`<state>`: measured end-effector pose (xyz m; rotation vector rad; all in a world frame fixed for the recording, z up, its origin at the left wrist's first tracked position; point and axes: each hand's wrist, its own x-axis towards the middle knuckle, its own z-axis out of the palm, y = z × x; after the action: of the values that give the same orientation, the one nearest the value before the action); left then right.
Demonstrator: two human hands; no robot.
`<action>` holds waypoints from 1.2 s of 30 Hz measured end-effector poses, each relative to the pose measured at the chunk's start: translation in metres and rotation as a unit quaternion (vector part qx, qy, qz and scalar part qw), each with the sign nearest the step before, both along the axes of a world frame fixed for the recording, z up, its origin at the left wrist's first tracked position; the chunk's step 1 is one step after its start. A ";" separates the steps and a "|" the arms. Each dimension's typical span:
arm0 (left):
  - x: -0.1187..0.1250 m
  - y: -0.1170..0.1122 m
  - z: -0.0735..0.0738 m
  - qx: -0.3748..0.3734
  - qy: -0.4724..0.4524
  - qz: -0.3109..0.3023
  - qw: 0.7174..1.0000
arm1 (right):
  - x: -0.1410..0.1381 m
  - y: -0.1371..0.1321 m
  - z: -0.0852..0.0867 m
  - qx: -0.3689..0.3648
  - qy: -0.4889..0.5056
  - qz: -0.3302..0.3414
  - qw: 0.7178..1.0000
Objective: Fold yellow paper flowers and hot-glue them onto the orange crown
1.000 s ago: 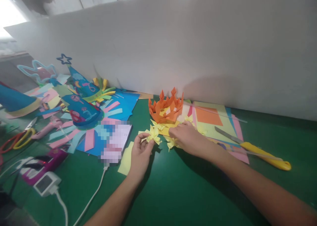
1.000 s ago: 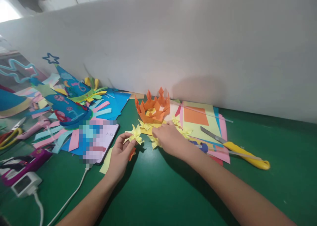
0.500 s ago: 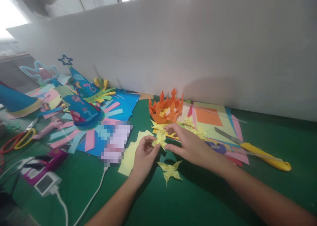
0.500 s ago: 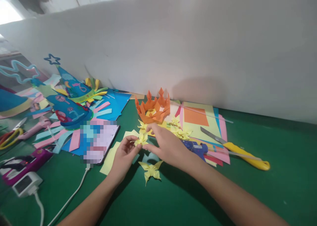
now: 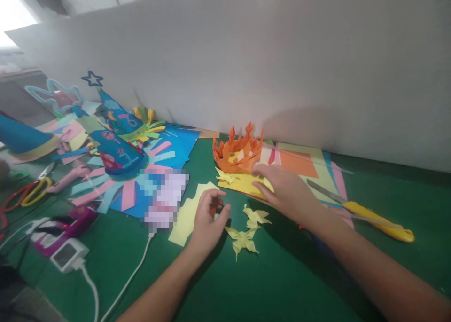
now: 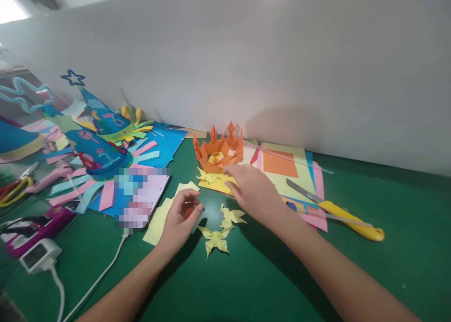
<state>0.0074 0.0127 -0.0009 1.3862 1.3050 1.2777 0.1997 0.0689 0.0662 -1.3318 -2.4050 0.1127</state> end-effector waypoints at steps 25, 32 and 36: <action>-0.006 -0.006 -0.001 0.013 0.224 -0.156 0.962 | 0.000 -0.011 -0.003 0.029 -0.198 0.057 0.978; -0.008 -0.009 0.008 0.016 0.240 -0.153 0.958 | 0.002 -0.019 0.015 0.078 -0.130 -0.031 0.988; -0.006 -0.009 0.008 0.029 0.259 -0.183 0.948 | -0.001 -0.061 -0.006 -0.100 -0.089 0.055 0.989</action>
<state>0.0010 0.0040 0.0069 1.9870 1.2602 0.7276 0.1991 0.0083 0.0605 -1.3440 -2.6791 0.2825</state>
